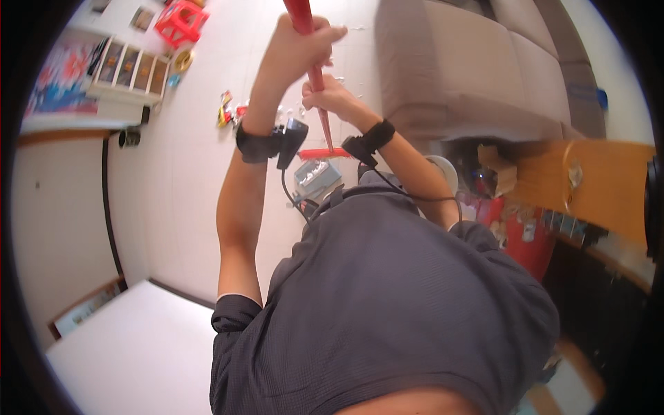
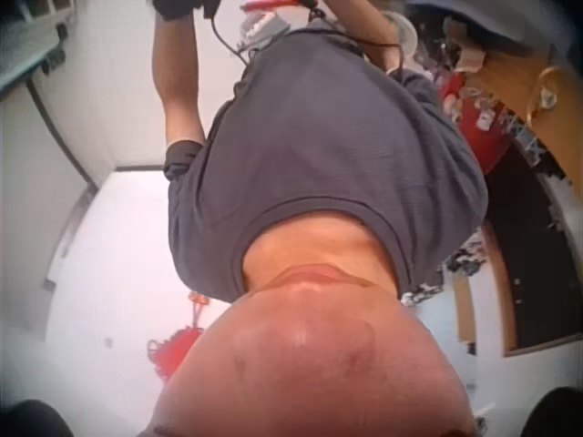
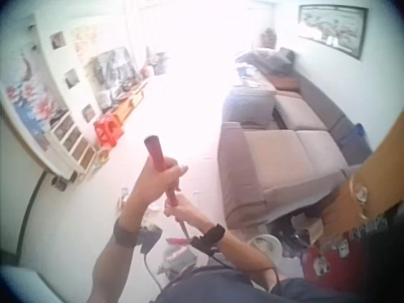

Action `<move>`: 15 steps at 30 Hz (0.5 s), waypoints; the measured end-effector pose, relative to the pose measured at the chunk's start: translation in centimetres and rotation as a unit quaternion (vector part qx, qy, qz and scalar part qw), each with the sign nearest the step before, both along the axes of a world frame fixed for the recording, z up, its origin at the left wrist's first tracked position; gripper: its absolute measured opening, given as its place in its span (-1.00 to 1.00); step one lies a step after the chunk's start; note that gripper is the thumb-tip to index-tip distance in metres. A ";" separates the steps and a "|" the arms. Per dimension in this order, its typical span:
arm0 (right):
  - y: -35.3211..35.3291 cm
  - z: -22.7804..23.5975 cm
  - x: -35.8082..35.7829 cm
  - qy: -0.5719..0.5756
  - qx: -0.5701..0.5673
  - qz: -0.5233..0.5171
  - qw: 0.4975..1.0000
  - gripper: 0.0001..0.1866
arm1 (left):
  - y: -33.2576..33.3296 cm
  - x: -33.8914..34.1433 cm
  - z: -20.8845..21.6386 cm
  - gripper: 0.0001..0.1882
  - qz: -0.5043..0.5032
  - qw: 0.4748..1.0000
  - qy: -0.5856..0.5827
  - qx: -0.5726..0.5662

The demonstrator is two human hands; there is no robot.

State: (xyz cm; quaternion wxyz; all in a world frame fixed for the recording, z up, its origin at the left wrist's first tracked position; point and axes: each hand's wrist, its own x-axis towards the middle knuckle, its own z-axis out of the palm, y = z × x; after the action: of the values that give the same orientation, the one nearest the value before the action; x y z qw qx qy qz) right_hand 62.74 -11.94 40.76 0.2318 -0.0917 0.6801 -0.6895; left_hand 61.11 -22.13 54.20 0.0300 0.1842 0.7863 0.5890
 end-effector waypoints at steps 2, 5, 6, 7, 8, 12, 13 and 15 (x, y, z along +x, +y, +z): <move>4.1 -3.4 -1.3 0.000 -0.018 -0.060 0.998 -0.82 | 4.4 -1.2 -1.4 -0.66 -0.076 0.997 -0.021 -0.015; 8.4 -6.5 -2.1 -0.002 -0.053 -0.172 0.984 -0.80 | 10.3 -3.0 -4.4 -0.65 -0.118 0.990 -0.055 -0.047; 9.6 -7.1 -2.2 0.000 -0.067 -0.228 0.971 -0.81 | 11.9 -3.7 -5.7 -0.66 -0.130 0.988 -0.063 -0.062; 10.8 -7.4 -2.6 0.014 -0.059 -0.232 0.971 -0.77 | 13.3 -4.4 -6.7 -0.66 -0.148 0.985 -0.064 -0.066; 12.3 -7.7 -2.7 0.012 -0.063 -0.249 0.966 -0.77 | 14.5 -5.1 -7.8 -0.67 -0.170 0.980 -0.075 -0.076; 16.8 -12.8 -5.3 -0.043 -0.131 -0.291 0.947 -0.59 | 20.3 -8.0 -11.4 -0.71 -0.234 0.968 -0.077 -0.052; 17.3 -13.3 -5.8 0.017 -0.098 -0.332 0.938 -0.56 | 21.2 -8.7 -11.5 -0.72 -0.254 0.960 -0.095 -0.064; 18.5 -15.0 -6.7 0.067 -0.058 -0.381 0.921 -0.53 | 23.2 -9.6 -12.5 -0.73 -0.256 0.960 -0.103 -0.046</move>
State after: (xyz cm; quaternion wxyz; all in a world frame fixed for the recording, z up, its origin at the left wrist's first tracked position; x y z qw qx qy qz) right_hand 56.08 6.52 25.78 -0.0999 0.1148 0.6368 -0.7558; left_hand 51.54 1.10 41.72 0.2695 0.3161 0.7315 0.5407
